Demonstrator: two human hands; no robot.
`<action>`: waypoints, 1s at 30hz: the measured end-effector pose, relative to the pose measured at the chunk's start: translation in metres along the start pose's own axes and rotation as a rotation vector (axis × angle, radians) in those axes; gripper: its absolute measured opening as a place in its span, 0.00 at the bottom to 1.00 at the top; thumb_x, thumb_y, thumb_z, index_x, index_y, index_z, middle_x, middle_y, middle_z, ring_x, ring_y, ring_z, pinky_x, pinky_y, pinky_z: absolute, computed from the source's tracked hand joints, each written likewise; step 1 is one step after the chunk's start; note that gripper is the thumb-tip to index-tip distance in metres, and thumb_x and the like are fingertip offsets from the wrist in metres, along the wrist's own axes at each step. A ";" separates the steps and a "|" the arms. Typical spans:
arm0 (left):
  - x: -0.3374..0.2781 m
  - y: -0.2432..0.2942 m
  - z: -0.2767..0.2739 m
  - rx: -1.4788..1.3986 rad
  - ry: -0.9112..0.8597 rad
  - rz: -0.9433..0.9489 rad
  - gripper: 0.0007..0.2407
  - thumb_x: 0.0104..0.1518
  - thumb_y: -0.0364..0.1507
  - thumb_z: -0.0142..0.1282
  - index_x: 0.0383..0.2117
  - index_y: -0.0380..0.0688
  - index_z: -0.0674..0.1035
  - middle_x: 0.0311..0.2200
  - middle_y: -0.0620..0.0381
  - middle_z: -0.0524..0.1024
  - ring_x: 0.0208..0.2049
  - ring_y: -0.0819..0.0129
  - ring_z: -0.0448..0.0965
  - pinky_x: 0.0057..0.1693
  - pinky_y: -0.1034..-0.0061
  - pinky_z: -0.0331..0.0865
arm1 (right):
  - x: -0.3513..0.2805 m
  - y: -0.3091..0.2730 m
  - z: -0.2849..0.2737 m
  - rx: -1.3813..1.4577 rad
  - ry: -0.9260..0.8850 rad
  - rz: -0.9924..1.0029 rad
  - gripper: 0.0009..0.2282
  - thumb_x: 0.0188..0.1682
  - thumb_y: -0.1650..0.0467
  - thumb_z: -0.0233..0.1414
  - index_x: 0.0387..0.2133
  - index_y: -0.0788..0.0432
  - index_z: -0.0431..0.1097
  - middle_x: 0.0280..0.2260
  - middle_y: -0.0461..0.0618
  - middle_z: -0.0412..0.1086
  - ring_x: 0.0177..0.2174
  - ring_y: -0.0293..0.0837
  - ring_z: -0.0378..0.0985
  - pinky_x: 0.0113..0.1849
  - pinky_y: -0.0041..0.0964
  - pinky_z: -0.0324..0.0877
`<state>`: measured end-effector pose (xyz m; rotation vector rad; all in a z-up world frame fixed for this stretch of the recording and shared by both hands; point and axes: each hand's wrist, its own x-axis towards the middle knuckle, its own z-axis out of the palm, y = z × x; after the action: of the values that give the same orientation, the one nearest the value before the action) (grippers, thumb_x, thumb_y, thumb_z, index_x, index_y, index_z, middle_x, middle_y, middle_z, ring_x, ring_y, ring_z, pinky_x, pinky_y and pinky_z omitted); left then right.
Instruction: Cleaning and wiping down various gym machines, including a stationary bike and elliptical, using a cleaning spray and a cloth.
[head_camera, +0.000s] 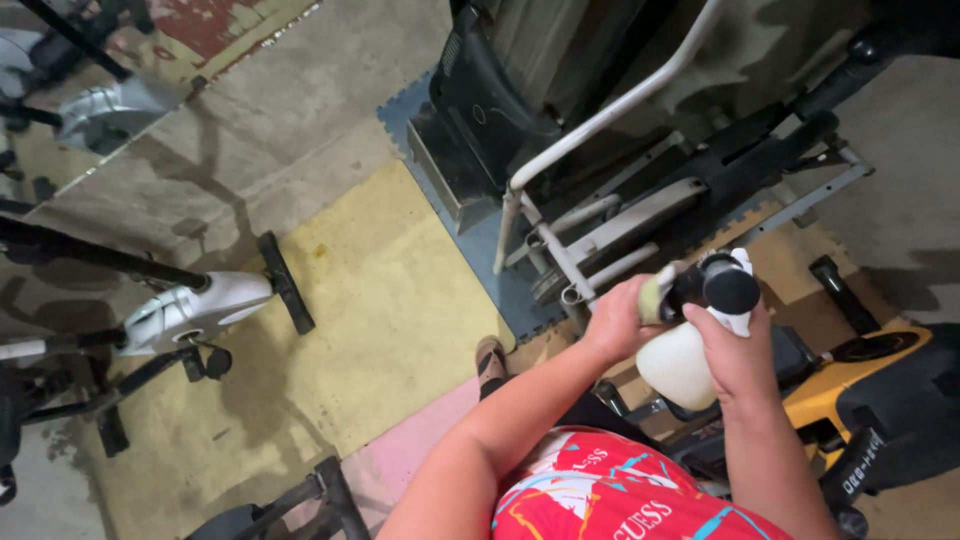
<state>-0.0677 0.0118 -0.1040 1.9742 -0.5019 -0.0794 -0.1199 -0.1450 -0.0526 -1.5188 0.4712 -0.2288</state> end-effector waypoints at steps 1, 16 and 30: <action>-0.007 -0.005 -0.003 -0.015 -0.004 -0.015 0.27 0.42 0.31 0.70 0.52 0.46 0.73 0.46 0.46 0.78 0.49 0.44 0.77 0.54 0.59 0.72 | -0.002 0.013 -0.002 0.021 0.019 0.043 0.27 0.44 0.79 0.61 0.59 0.62 0.65 0.46 0.45 0.70 0.43 0.37 0.74 0.45 0.32 0.69; 0.032 0.048 -0.019 -0.090 -0.002 0.143 0.33 0.40 0.22 0.65 0.60 0.45 0.71 0.52 0.48 0.75 0.55 0.45 0.76 0.60 0.63 0.71 | -0.025 -0.075 -0.013 -0.388 -0.096 -0.100 0.29 0.43 0.78 0.60 0.61 0.63 0.61 0.47 0.50 0.71 0.45 0.40 0.73 0.46 0.35 0.69; 0.015 0.005 -0.009 0.006 0.024 0.209 0.27 0.44 0.25 0.66 0.54 0.47 0.71 0.49 0.50 0.76 0.51 0.47 0.78 0.57 0.62 0.73 | -0.015 0.049 0.027 0.150 0.106 0.187 0.31 0.34 0.83 0.58 0.57 0.59 0.64 0.50 0.49 0.71 0.49 0.45 0.76 0.48 0.39 0.74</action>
<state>-0.0528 0.0119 -0.0931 1.9155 -0.6901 0.0768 -0.1284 -0.1119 -0.0988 -1.3121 0.6619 -0.1945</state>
